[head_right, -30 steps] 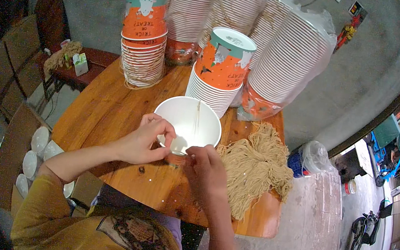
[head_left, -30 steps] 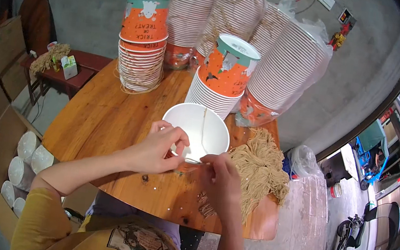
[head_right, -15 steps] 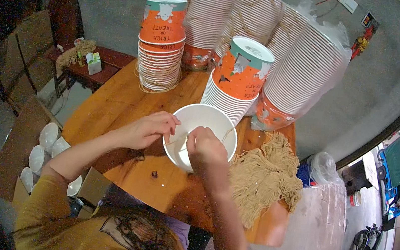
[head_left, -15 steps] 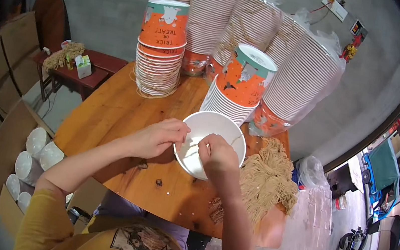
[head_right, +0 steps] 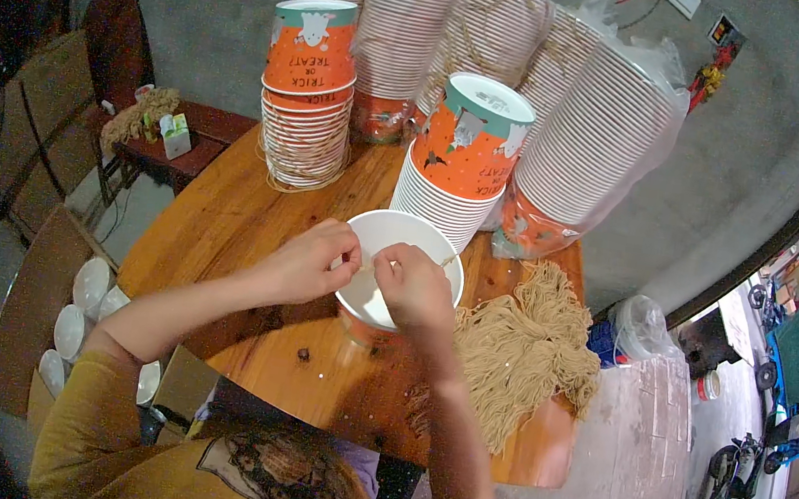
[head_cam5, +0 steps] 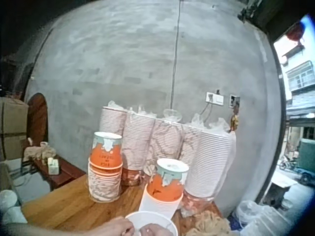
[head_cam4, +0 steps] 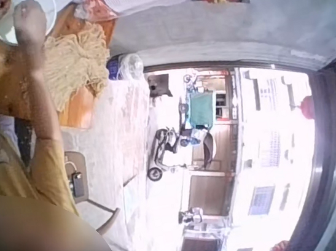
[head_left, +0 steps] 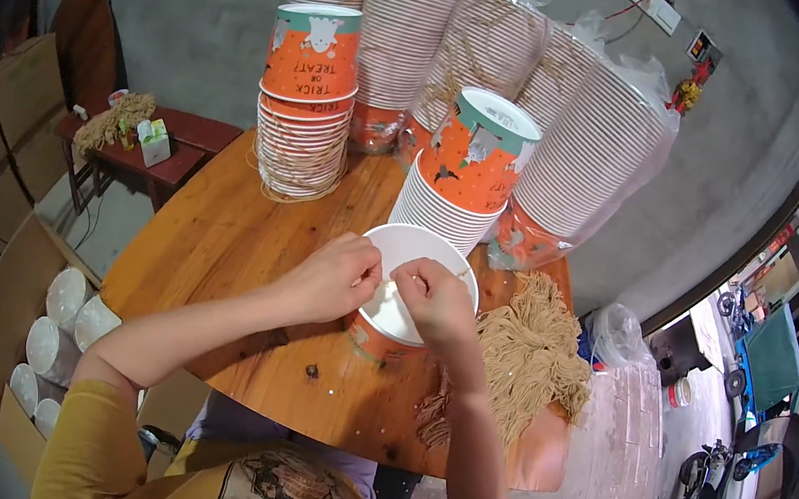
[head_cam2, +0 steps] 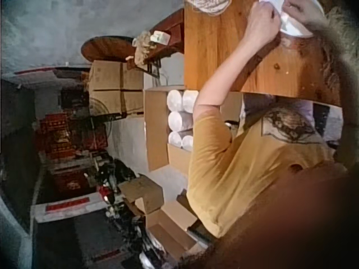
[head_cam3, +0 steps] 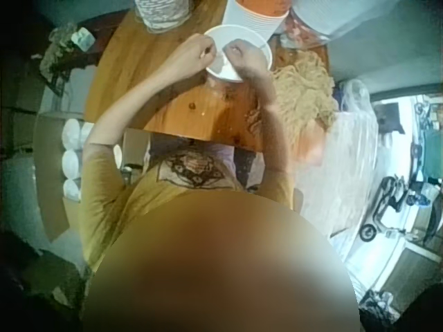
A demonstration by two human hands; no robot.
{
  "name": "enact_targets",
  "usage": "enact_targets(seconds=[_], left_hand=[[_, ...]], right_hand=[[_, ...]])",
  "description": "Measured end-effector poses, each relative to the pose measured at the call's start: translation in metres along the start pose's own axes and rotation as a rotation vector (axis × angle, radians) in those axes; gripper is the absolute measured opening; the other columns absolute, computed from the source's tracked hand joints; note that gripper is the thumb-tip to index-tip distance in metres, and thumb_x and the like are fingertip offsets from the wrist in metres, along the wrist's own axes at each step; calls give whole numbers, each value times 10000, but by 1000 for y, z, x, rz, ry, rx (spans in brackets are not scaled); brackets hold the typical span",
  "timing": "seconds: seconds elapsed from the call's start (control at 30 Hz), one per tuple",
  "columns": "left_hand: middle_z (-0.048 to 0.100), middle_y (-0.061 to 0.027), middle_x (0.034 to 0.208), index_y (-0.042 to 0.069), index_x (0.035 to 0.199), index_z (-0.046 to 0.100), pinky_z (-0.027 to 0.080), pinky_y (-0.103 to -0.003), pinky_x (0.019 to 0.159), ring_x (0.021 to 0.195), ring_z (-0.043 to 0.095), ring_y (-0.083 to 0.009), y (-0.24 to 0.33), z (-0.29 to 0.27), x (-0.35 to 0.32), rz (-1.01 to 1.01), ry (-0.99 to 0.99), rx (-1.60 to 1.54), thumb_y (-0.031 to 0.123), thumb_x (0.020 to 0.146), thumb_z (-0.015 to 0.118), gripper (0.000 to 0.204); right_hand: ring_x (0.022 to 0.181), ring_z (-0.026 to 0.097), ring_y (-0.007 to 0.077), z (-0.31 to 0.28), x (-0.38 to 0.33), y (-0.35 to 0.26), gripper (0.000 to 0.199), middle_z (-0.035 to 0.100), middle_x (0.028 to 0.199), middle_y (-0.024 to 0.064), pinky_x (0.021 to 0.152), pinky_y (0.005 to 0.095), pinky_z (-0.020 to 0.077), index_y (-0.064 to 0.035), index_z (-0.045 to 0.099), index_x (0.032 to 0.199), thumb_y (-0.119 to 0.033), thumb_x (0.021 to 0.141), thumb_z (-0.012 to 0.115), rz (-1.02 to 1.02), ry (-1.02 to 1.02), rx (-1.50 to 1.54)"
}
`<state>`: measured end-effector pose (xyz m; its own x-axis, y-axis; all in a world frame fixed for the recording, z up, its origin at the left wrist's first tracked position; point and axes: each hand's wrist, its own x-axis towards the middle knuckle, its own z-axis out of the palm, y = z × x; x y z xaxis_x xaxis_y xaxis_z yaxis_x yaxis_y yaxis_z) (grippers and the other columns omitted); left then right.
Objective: Tying thin natural fiber strings to paper cups, likely for decoration or retail packaging.
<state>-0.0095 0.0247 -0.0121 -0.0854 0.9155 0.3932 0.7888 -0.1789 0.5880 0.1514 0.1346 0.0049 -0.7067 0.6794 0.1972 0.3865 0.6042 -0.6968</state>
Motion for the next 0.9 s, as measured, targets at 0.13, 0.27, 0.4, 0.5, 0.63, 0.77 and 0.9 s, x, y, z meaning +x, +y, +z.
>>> enact_targets(seconds=[0.13,0.27,0.4,0.5,0.63,0.77,0.9], left_hand=[[544,-151,998,5,860,554,430,-388,908,1002,528,-317,-2,3,-3,18,38,-19,144,887,579,144],[536,-169,988,0,838,556,424,-415,884,992,506,-349,-2,6,-3,31,73,-107,108,855,562,110],[535,-168,997,1,841,555,425,-415,884,1004,505,-351,-4,7,-3,18,77,-132,113,850,565,113],[539,-164,974,8,826,550,426,-415,885,995,510,-348,0,6,-4,36,79,-93,118,834,572,113],[551,-147,878,19,791,534,426,-418,855,945,514,-336,-1,4,-3,63,68,-14,132,793,585,124],[557,-138,831,24,774,526,413,-425,837,913,510,-328,-3,-1,-2,76,23,25,161,781,567,143],[562,-141,838,21,776,527,405,-429,850,918,512,-325,-2,-6,-2,37,-29,58,173,787,551,154]], right_hand=[[618,427,74,-10,3,-1,219,452,642,-3,557,256,376,-50,669,928,-248,834,662,-132,-191,116],[624,419,74,-11,-1,-10,243,442,653,-10,556,260,370,-49,657,922,-271,823,670,-81,-205,49],[609,473,134,-3,0,-7,229,495,660,45,571,300,406,-46,637,889,-265,827,655,-60,-169,5],[630,556,256,9,-2,4,197,560,707,126,606,372,451,-41,605,847,-232,820,641,-265,-65,-29],[740,595,371,10,-6,-8,156,600,783,176,673,445,474,-40,552,818,-180,815,620,-325,16,-163],[764,605,383,11,-7,-20,160,607,806,180,697,471,477,-39,532,813,-177,822,612,-258,39,-211],[755,604,383,12,-7,-18,159,604,798,179,694,475,474,-40,552,837,-190,833,604,-199,47,-227]])
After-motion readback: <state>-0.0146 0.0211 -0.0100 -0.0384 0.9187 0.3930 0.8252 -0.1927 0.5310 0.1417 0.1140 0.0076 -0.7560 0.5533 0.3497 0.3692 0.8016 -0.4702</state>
